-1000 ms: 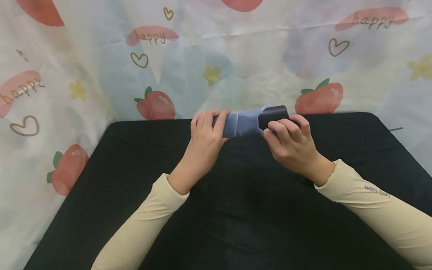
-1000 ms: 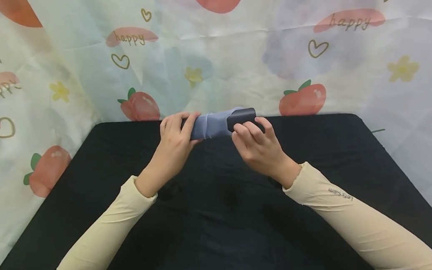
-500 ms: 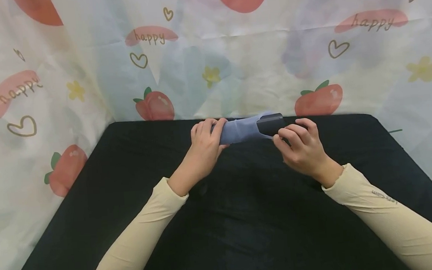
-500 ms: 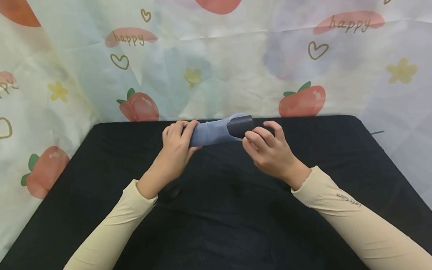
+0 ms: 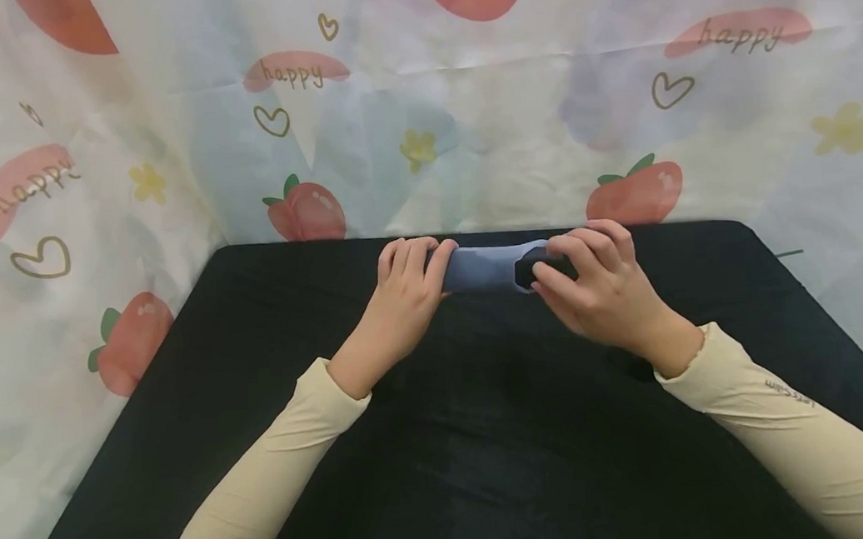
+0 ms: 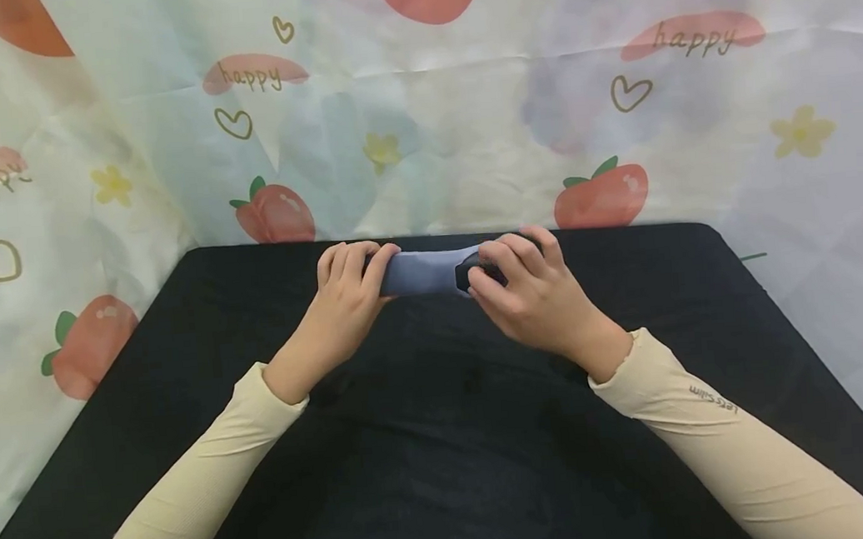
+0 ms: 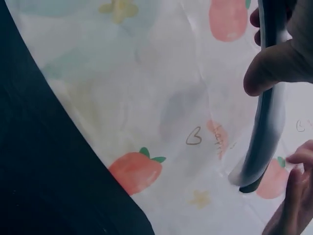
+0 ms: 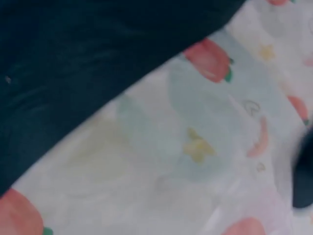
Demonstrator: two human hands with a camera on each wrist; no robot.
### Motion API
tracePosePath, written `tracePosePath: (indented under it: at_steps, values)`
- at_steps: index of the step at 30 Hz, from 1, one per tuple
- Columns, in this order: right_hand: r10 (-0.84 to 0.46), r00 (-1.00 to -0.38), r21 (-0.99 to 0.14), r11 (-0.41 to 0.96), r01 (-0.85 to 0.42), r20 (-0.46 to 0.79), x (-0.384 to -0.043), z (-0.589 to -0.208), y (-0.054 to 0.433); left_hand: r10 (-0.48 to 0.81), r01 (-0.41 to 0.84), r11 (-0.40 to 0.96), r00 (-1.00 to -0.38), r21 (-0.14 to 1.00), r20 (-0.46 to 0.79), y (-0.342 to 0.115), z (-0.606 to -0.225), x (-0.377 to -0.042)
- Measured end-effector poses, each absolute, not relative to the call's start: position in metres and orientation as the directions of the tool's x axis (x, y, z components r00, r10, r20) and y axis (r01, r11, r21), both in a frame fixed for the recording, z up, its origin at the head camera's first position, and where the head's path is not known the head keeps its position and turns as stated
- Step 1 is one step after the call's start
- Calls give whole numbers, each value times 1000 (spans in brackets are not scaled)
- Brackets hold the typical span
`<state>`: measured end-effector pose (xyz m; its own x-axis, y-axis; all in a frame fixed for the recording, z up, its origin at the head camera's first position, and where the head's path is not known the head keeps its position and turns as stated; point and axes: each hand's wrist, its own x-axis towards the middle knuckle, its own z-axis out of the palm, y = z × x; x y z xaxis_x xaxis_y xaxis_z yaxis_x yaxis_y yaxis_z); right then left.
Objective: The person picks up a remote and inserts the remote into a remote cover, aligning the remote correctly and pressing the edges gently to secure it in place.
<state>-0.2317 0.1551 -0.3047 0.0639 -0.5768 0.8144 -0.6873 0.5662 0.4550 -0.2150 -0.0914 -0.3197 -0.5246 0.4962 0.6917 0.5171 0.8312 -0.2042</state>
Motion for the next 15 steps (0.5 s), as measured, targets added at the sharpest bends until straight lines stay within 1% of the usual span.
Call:
tracePosePath:
  at_steps: [3, 6, 8, 10, 13, 15]
  values:
    - [-646, -17, 459, 560, -690, 763, -234, -293, 163, 531, 523, 816, -512, -245, 676, -98, -320, -214]
    - [-738, -119, 470, 535, -702, 664, -235, -284, 170, 562, 545, 795, -493, -268, 664, -105, -320, -213]
    - [-787, -153, 473, 500, -726, 598, -236, -282, 172, 593, 562, 772, -471, -297, 653, -110, -320, -213]
    - [-821, -162, 471, 462, -752, 547, -235, -281, 172, 622, 580, 749, -446, -321, 643, -114, -319, -213]
    - [-851, -133, 459, 397, -795, 507, -236, -282, 168, 661, 598, 717, -417, -358, 624, -118, -317, -214]
    - [-866, -102, 446, 349, -824, 490, -236, -282, 165, 678, 613, 701, -412, -365, 609, -120, -316, -214]
